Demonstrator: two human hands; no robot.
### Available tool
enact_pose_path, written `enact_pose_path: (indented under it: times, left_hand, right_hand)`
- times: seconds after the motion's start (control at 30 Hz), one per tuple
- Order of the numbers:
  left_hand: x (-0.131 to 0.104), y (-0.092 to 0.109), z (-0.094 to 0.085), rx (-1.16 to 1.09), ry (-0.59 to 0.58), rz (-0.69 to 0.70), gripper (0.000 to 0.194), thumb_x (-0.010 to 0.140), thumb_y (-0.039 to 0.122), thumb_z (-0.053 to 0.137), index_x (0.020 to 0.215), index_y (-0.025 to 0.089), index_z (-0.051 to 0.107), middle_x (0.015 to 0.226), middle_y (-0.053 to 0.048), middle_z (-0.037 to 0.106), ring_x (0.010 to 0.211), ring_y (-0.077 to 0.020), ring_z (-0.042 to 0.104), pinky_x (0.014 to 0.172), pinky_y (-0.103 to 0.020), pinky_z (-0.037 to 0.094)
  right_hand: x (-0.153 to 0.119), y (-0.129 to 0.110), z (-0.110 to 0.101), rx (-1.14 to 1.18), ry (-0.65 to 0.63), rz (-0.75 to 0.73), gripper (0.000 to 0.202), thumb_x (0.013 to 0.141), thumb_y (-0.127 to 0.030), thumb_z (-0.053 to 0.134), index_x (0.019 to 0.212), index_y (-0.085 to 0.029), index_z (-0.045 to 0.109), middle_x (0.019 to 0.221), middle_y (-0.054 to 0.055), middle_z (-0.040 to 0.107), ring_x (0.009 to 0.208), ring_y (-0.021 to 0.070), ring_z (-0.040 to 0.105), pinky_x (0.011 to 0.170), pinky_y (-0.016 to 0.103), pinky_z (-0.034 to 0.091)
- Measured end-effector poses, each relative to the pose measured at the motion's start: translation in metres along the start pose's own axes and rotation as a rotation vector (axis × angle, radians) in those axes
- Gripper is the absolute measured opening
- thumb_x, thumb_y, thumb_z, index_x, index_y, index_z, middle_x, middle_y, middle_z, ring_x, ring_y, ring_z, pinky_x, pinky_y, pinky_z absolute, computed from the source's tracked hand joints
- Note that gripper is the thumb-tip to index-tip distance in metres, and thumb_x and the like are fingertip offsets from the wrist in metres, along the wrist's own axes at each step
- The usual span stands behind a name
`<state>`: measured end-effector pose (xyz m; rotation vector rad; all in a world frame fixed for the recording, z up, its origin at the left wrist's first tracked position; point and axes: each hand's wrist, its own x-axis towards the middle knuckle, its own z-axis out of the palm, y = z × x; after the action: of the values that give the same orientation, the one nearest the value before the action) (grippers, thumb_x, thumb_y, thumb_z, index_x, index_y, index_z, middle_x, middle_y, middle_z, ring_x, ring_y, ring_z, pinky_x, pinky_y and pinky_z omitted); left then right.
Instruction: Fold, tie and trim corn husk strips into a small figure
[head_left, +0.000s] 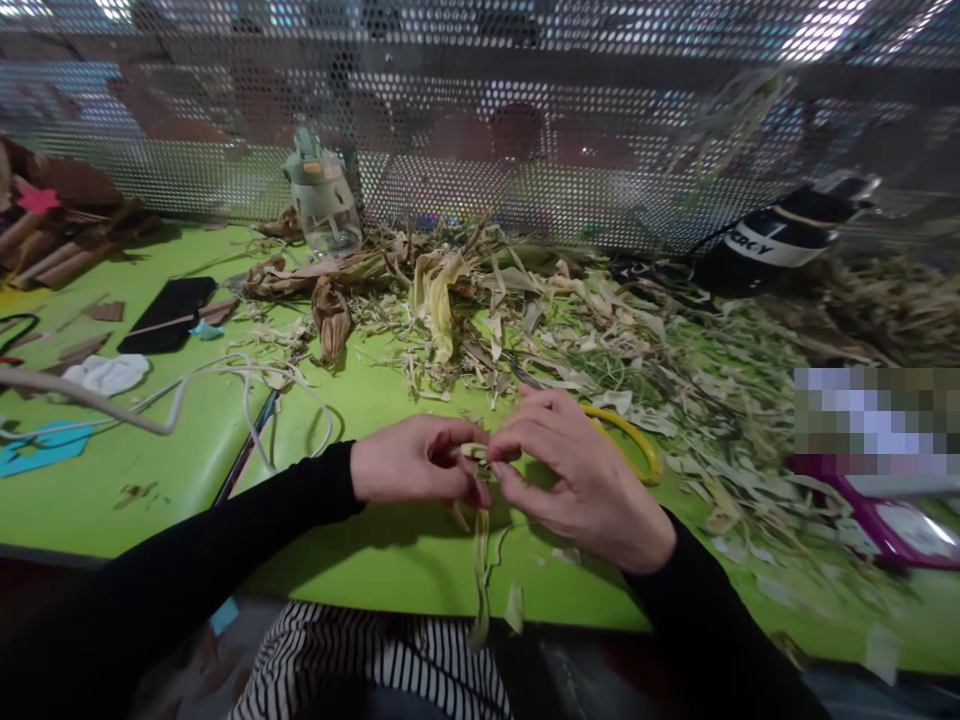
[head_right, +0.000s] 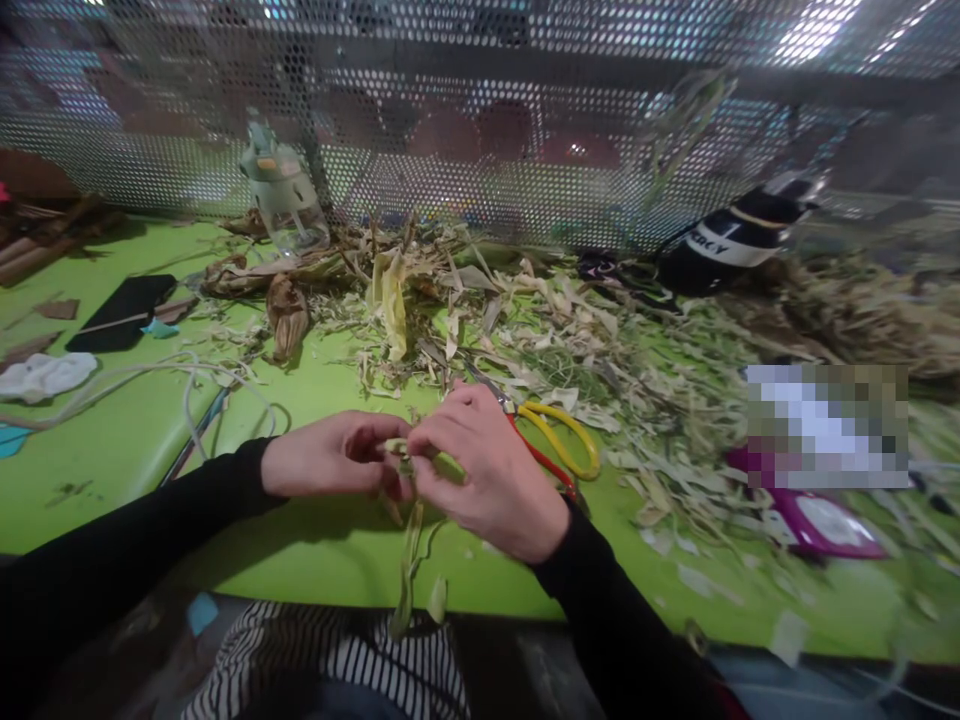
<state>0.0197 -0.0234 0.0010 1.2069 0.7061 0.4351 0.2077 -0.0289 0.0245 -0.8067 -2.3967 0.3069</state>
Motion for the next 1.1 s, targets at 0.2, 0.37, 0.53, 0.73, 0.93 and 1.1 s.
enact_pose_path:
  times: [0.2, 0.37, 0.53, 0.73, 0.93, 1.1]
  left_hand:
    - [-0.001, -0.001, -0.004, 0.202, 0.009, -0.029, 0.016, 0.082, 0.020, 0.055, 0.095, 0.013, 0.054, 0.080, -0.005, 0.066, 0.067, -0.0106, 0.063, 0.057, -0.021, 0.047]
    - [0.000, -0.003, -0.005, 0.115, -0.024, -0.055, 0.017, 0.081, 0.023, 0.059, 0.093, 0.012, 0.054, 0.079, -0.005, 0.065, 0.069, -0.0113, 0.063, 0.062, -0.023, 0.048]
    - [0.001, -0.004, -0.007, 0.091, 0.009, -0.043, 0.015, 0.079, 0.018, 0.060, 0.091, 0.012, 0.053, 0.079, -0.004, 0.066, 0.068, -0.0102, 0.062, 0.065, -0.024, 0.049]
    - [0.002, -0.005, -0.006, 0.058, -0.029, 0.002, 0.020, 0.080, 0.019, 0.060, 0.098, 0.011, 0.054, 0.080, -0.006, 0.066, 0.073, -0.0122, 0.063, 0.065, -0.025, 0.050]
    - [0.002, -0.007, -0.006, 0.026, -0.027, 0.045, 0.017, 0.081, 0.022, 0.060, 0.094, 0.012, 0.054, 0.079, -0.006, 0.066, 0.069, -0.0108, 0.063, 0.065, -0.024, 0.051]
    - [0.003, -0.007, -0.008, -0.037, -0.034, 0.043, 0.017, 0.080, 0.020, 0.061, 0.093, 0.011, 0.055, 0.079, -0.006, 0.068, 0.065, -0.0093, 0.063, 0.066, -0.024, 0.052]
  right_hand:
    - [-0.001, 0.003, -0.004, 0.016, -0.093, -0.030, 0.009, 0.082, -0.015, 0.055, 0.077, -0.020, 0.060, 0.069, 0.001, 0.060, 0.075, 0.0174, 0.048, 0.093, 0.043, 0.038]
    - [-0.003, 0.007, -0.004, -0.011, -0.181, -0.067, 0.011, 0.085, -0.017, 0.053, 0.079, -0.021, 0.062, 0.073, 0.002, 0.062, 0.081, 0.0195, 0.050, 0.102, 0.050, 0.028]
    - [-0.003, 0.011, -0.004, 0.056, -0.159, -0.079, 0.013, 0.087, -0.016, 0.050, 0.089, -0.020, 0.063, 0.080, 0.004, 0.063, 0.083, 0.0185, 0.053, 0.098, 0.045, 0.034]
    - [-0.002, 0.008, -0.006, 0.122, -0.087, 0.019, 0.010, 0.084, -0.014, 0.052, 0.083, -0.021, 0.058, 0.076, 0.002, 0.060, 0.082, 0.0185, 0.054, 0.095, 0.046, 0.040]
    - [-0.003, 0.008, -0.002, 0.134, -0.036, 0.065, 0.005, 0.082, -0.020, 0.059, 0.086, -0.022, 0.060, 0.081, 0.004, 0.064, 0.091, 0.0205, 0.056, 0.080, 0.037, 0.047]
    - [-0.002, 0.016, -0.008, 0.125, 0.032, 0.055, 0.005, 0.082, -0.026, 0.063, 0.086, -0.024, 0.065, 0.086, 0.003, 0.068, 0.087, 0.0196, 0.057, 0.082, 0.040, 0.043]
